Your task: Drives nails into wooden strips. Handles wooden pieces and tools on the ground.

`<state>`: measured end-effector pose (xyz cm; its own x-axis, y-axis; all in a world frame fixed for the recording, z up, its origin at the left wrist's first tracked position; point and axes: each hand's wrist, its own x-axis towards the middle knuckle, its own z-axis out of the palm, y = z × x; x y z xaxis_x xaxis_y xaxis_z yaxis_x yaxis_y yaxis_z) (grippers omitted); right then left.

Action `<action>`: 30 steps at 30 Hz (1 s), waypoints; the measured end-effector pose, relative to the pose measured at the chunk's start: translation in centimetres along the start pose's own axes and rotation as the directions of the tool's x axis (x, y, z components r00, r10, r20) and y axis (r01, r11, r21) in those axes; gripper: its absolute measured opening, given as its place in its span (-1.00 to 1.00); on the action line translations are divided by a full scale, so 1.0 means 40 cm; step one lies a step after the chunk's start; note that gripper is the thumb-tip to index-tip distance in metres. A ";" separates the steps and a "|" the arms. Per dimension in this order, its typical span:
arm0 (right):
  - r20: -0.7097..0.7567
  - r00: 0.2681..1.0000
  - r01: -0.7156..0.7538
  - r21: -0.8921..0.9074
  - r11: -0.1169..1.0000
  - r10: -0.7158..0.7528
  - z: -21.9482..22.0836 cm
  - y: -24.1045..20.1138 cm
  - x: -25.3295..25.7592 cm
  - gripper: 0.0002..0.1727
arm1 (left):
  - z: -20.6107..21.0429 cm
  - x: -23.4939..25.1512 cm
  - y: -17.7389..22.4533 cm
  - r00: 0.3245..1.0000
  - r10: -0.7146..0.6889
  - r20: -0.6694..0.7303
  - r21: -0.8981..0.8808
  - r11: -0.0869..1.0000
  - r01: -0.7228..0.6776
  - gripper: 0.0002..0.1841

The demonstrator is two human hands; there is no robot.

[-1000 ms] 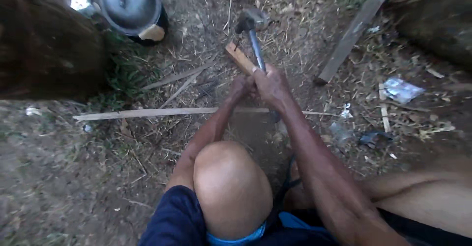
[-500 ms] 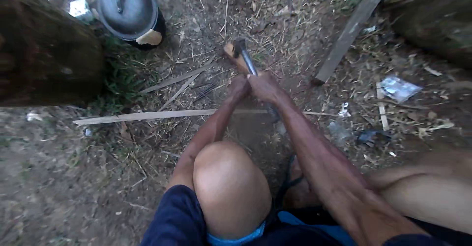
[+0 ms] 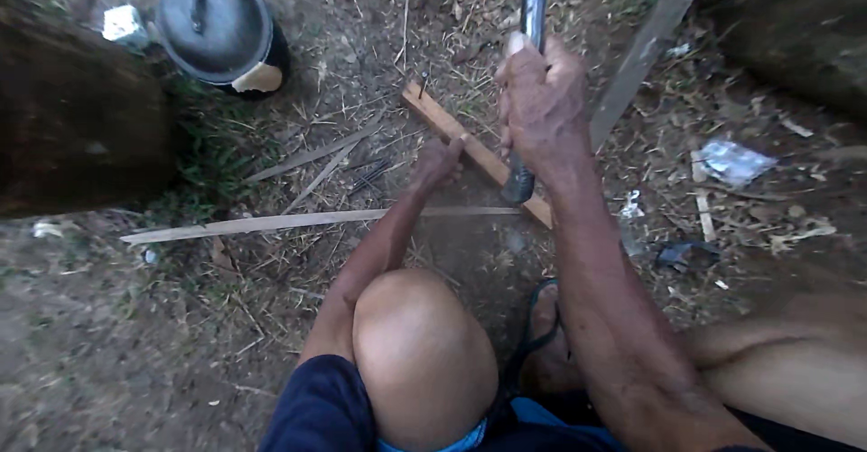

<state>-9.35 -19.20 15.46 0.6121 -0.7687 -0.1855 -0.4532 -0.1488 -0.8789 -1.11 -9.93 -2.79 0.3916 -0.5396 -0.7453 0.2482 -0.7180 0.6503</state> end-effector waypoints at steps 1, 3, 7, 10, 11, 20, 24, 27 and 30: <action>-0.034 0.998 0.046 -0.022 0.999 -0.046 0.017 0.003 0.007 -0.53 | 0.000 0.003 0.005 1.000 -0.006 -0.008 0.007 1.000 0.006 -0.35; 0.000 1.000 0.023 -0.131 0.991 -0.023 0.063 0.052 0.016 -0.52 | 0.006 -0.007 0.016 0.999 -0.018 -0.030 0.033 0.999 0.019 -0.40; 0.331 0.857 -0.285 -0.333 0.899 0.395 0.083 0.130 0.037 -0.42 | 0.010 -0.008 0.011 0.998 0.055 -0.015 0.021 0.998 -0.055 -0.52; 0.317 0.901 -0.224 -0.243 0.944 0.296 0.049 0.098 0.026 -0.39 | 0.018 0.001 0.003 0.998 0.056 -0.001 0.020 0.998 -0.056 -0.46; 0.266 0.938 -0.169 -0.208 0.963 0.222 0.039 0.068 0.026 -0.40 | 0.017 0.010 0.011 0.998 0.058 -0.008 0.008 0.998 -0.058 -0.45; 0.249 0.921 -0.196 -0.371 0.908 0.301 0.121 0.177 0.020 -0.42 | 0.009 -0.014 0.004 0.995 0.100 -0.031 0.006 0.995 -0.100 -0.58; 0.268 0.908 -0.240 -0.295 0.925 0.321 0.077 0.121 0.007 -0.40 | 0.022 -0.018 0.001 0.996 0.086 -0.012 -0.001 0.996 -0.086 -0.49; 0.123 0.984 -0.104 -0.211 0.972 0.132 0.075 0.076 -0.008 -0.44 | 0.017 -0.022 0.012 0.997 0.064 -0.035 0.008 0.998 -0.064 -0.46; 0.046 0.999 -0.007 -0.210 0.978 0.017 0.123 0.127 -0.009 -0.48 | 0.013 -0.033 0.020 0.994 0.087 -0.073 0.092 0.993 -0.080 -0.53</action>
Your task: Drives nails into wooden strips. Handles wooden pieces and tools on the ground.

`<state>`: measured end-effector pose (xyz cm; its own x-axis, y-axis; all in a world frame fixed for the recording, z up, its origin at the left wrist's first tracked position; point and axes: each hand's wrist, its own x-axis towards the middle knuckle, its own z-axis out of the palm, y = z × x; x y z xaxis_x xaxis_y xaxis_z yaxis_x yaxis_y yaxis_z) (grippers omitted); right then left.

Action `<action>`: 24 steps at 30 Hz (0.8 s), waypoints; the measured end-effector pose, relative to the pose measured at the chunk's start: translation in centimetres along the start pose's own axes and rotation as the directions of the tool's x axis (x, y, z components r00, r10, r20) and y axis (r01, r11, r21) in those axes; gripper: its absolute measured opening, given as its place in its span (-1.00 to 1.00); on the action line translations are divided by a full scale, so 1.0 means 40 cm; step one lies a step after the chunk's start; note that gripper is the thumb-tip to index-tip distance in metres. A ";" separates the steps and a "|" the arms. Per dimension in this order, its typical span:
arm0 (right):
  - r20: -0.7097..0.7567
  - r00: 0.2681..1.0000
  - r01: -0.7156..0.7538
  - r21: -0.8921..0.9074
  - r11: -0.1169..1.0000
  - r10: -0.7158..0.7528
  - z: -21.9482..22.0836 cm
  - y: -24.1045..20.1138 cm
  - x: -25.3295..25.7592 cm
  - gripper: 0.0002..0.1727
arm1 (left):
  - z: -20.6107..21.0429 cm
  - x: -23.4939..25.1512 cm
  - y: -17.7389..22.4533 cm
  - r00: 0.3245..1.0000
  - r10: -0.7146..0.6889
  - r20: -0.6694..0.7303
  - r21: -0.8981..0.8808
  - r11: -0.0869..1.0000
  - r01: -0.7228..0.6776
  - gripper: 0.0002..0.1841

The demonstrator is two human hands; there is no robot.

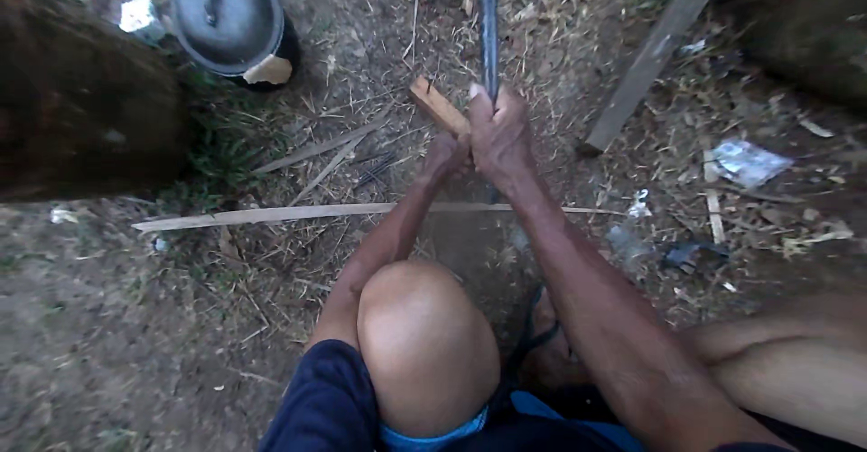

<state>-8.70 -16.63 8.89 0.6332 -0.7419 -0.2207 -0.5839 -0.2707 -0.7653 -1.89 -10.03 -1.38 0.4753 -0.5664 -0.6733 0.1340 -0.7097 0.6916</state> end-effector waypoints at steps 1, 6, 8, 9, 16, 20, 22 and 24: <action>0.089 0.994 -0.057 -0.072 0.996 0.064 0.014 0.025 0.006 -0.46 | 0.003 0.004 -0.008 1.000 0.022 0.000 0.018 1.000 -0.022 -0.59; 0.368 0.896 -0.175 -0.218 0.960 0.247 -0.051 -0.002 0.047 -0.39 | 0.003 0.013 -0.002 0.998 -0.011 0.056 -0.043 0.999 0.013 -0.55; 0.264 0.951 -0.123 -0.156 0.980 0.161 -0.074 -0.035 0.026 -0.40 | 0.001 0.005 0.007 0.999 -0.017 0.049 -0.037 0.999 0.019 -0.44; 0.198 0.974 -0.083 -0.126 0.989 0.107 -0.076 -0.047 0.012 -0.43 | 0.002 -0.006 0.011 0.999 -0.017 0.039 -0.006 1.000 0.017 -0.43; 0.325 0.908 -0.187 -0.248 0.950 0.263 -0.008 0.055 0.050 -0.41 | 0.027 0.019 0.007 0.998 0.039 -0.041 0.246 0.969 -0.028 -0.67; 0.358 0.902 -0.148 -0.265 0.953 0.240 -0.101 0.033 0.091 -0.37 | 0.037 0.031 0.025 0.996 -0.089 -0.014 0.241 0.966 0.090 -0.35; 0.333 0.928 -0.083 -0.258 0.963 0.169 -0.141 0.004 0.131 -0.39 | 0.032 0.033 0.034 0.996 -0.084 -0.023 0.262 0.961 0.087 -0.15; 0.336 0.931 -0.020 -0.332 0.943 0.138 -0.195 -0.049 0.182 -0.41 | 0.031 0.035 0.043 0.997 -0.072 -0.026 0.295 0.952 0.077 -0.15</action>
<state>-6.92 -26.27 13.49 0.6800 -0.5221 -0.5148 -0.7321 -0.4444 -0.5163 -2.09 -12.56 -1.46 0.4865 -0.5027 -0.7146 -0.0929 -0.8430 0.5298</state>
